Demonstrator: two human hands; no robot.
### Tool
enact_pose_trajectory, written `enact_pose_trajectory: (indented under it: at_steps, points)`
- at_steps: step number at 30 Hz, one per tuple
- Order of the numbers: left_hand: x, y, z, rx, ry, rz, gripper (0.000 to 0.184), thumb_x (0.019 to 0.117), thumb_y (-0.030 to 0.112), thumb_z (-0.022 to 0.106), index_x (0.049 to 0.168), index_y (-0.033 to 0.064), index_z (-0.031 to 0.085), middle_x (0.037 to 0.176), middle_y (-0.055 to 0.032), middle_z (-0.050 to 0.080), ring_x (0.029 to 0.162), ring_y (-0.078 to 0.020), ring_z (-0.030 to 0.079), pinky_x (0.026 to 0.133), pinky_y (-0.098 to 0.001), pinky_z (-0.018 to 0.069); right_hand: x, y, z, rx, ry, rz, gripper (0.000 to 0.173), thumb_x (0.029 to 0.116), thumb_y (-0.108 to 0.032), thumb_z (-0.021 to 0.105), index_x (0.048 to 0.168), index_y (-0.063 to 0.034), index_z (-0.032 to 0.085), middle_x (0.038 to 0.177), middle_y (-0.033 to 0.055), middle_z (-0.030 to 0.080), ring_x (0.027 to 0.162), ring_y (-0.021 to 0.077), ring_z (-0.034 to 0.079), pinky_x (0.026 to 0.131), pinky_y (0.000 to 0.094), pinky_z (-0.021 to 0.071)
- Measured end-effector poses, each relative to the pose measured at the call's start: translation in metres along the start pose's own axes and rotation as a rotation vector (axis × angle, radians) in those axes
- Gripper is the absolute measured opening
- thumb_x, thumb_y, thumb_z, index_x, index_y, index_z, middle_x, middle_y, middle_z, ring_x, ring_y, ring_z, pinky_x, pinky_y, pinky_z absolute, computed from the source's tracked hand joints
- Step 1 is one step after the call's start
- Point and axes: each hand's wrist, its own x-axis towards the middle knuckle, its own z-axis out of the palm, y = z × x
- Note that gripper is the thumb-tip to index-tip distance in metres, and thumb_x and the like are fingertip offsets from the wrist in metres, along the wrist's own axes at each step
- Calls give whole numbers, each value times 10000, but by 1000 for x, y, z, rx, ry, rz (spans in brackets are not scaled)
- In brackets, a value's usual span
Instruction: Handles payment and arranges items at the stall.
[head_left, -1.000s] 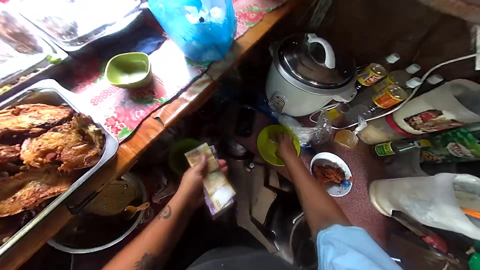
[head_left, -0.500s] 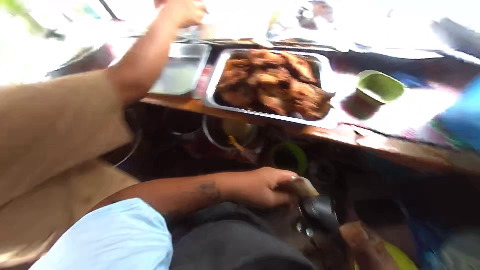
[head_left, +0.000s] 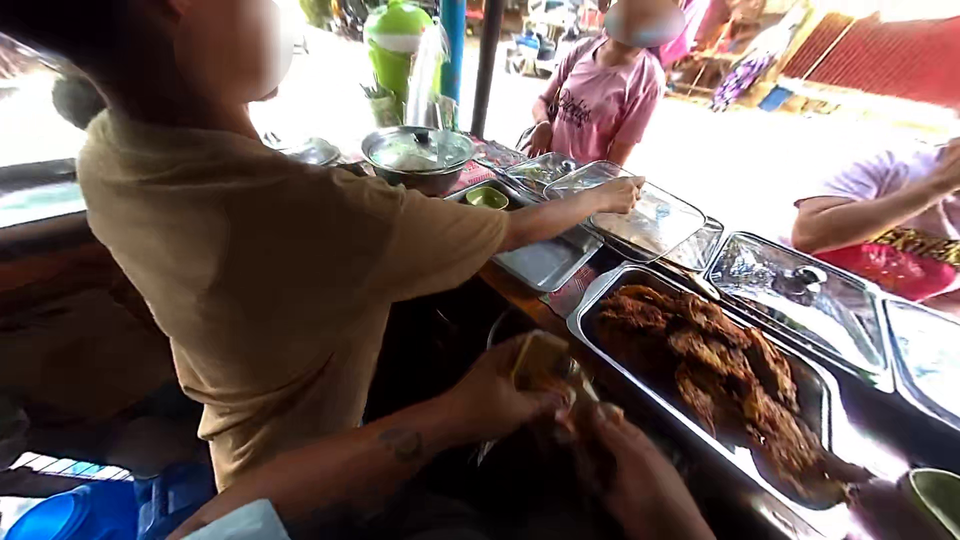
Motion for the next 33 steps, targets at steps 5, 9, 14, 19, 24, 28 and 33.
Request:
enact_pose_trajectory:
  at_steps: [5,9,14,19,24,28,33]
  points:
    - [30,29,-25,174,193,496,322,853,32,795,1136,3,643,1010,-15,727,937,-74,701,857,-273,615,54,-103,12,-234,39,-218,243,1064,-196,491,951,-106,686,661,-38,601,502,37,512,463,196,467]
    - [61,35,-24,269,-70,759,241,914,122,753,1092,-25,687,1027,-86,728,974,-92,683,910,-265,565,89,-172,34,-405,53,-293,224,1070,-155,527,930,-62,675,639,-2,614,483,42,534,457,184,482]
    - [103,28,9,-225,409,644,295,910,80,742,1174,45,614,997,-46,730,916,-150,711,836,-344,616,141,-232,28,-723,-142,-265,202,1069,-165,538,966,-92,697,709,-8,638,528,26,540,473,170,475]
    - [154,33,-5,-343,569,286,628,823,51,810,1356,14,480,1032,-48,659,916,-102,664,817,-270,590,186,-251,34,-869,-263,-154,215,1045,-100,542,894,-81,695,637,-8,603,476,10,481,447,141,414]
    - [216,-4,-38,-541,460,-16,348,892,-25,725,1206,-46,577,979,-133,712,888,-170,718,805,-326,618,259,-242,32,-806,-231,0,125,1067,-138,532,1114,-86,635,787,-2,639,592,25,553,537,160,467]
    - [271,-28,-73,-600,605,-54,445,869,-27,740,1278,5,564,1003,-137,710,881,-214,722,779,-380,628,322,-246,27,-699,-117,2,285,1012,84,440,1260,40,574,1052,107,695,894,163,704,817,303,597]
    - [329,-36,-124,-350,644,-151,524,839,-14,780,1304,-24,539,1046,-144,690,930,-182,701,832,-364,598,368,-258,56,-625,69,-44,257,982,138,503,1212,83,604,978,133,685,851,179,722,821,309,621]
